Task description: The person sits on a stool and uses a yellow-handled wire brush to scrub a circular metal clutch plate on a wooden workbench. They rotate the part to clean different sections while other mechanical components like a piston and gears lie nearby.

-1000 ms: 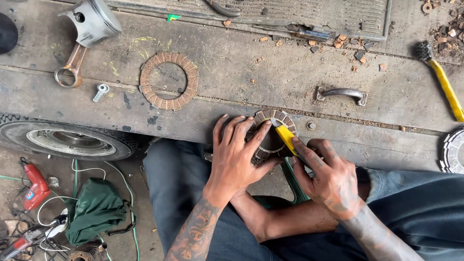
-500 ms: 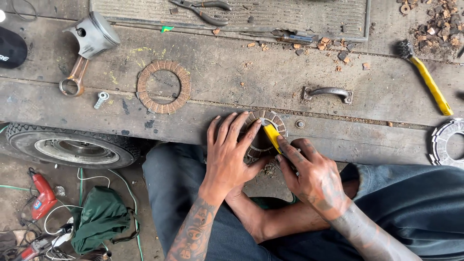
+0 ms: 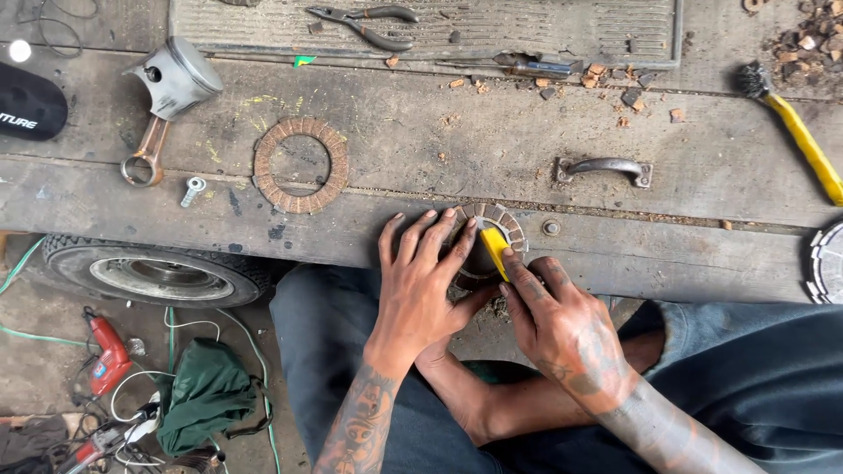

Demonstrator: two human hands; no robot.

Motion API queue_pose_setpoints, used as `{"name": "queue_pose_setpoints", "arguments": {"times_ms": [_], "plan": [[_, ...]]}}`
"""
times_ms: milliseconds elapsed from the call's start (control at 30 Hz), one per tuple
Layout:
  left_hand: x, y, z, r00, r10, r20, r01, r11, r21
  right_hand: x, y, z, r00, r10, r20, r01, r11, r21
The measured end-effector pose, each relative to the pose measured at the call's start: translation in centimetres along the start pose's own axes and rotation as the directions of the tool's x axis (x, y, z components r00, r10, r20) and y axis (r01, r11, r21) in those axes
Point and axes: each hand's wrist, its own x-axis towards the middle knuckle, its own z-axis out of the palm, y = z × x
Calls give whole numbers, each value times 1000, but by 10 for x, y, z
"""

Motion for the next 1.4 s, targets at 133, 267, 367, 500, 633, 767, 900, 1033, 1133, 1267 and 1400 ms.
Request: {"name": "queue_pose_setpoints", "arguments": {"times_ms": [133, 267, 367, 500, 633, 767, 900, 1033, 1133, 1267, 1400], "plan": [[3, 2, -7, 997, 33, 71, -38, 998, 58, -4, 2, 7, 999, -39, 18, 40, 994, -99], [4, 2, -4, 998, 41, 57, -44, 997, 65, -4, 3, 13, 1000, -27, 10, 28, 994, -105], [4, 2, -4, 998, 45, 49, -49, 996, 69, -5, 2, 17, 1000, -23, -3, 23, 991, -133], [-1, -3, 9, 999, 37, -5, -36, 999, 28, 1, -7, 10, 999, -28, -33, 27, 999, -31], [-4, 0, 9, 998, 44, -54, -42, 999, 21, 6, -10, 2, 996, 41, 75, -43, 999, 16], [-6, 2, 9, 995, 36, -98, -38, 999, -15, 7, -10, 0, 997, 26, 69, -28, 999, 27], [-5, 2, 11, 997, 24, -71, -25, 1000, -15, 8, -9, 3, 996, 37, 82, -41, 998, 47], [-5, 2, 11, 999, 13, -52, -14, 1000, -10, 5, -8, 14, 995, 59, 79, -60, 998, 5], [-4, 2, 11, 999, 12, -51, -11, 1000, 9, 7, -10, 12, 996, 58, 72, -58, 998, 4], [-2, 5, 7, 999, 5, -32, -4, 1000, 13, 14, -16, 0, 988, 78, 137, -81, 996, 19], [0, 3, 8, 1000, 0, -16, 0, 1000, 12, 18, -17, 0, 983, 96, 157, -99, 995, 14]]}}
